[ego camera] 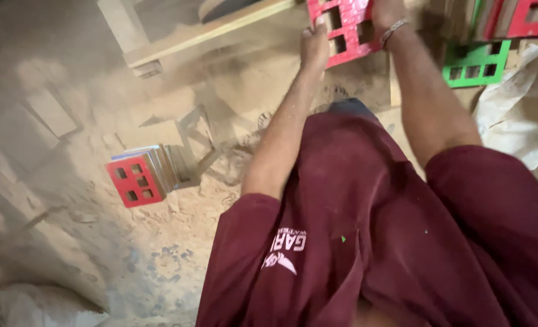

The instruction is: The person repeatedly presses small rectangular wooden blocks against a rotating grinding wheel to smooth their edges. They handle the blocks one at a time, flipping them to work different sides, and place finished pieces aside.

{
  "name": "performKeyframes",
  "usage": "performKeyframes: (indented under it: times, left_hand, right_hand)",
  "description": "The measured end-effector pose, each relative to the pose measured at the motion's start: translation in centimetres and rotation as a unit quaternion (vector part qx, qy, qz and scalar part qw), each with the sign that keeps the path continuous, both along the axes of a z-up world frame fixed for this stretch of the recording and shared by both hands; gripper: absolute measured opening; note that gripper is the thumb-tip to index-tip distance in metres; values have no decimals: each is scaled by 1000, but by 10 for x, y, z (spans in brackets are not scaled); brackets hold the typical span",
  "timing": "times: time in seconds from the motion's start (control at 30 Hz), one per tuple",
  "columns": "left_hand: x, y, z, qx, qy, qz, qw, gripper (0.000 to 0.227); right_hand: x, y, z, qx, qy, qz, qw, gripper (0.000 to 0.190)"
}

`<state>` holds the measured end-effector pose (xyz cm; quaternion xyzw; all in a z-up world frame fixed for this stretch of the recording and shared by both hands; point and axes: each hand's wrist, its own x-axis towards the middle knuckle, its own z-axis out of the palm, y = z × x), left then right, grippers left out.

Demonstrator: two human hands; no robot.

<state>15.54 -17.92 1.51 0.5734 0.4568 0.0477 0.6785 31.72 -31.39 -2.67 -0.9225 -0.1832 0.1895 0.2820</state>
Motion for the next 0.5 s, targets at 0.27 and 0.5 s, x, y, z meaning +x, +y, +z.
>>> performKeyframes:
  times: [0.27,0.5]
  left_hand:
    - [-125,-47,67,-10,-290,-244,925,62]
    - [-131,-29,116,-18,-366,-324,872,67]
  right_hand:
    - [-138,-104,120,490,-212,-4,846,73]
    - [-173,-107,142,611,-215,-3,762,81]
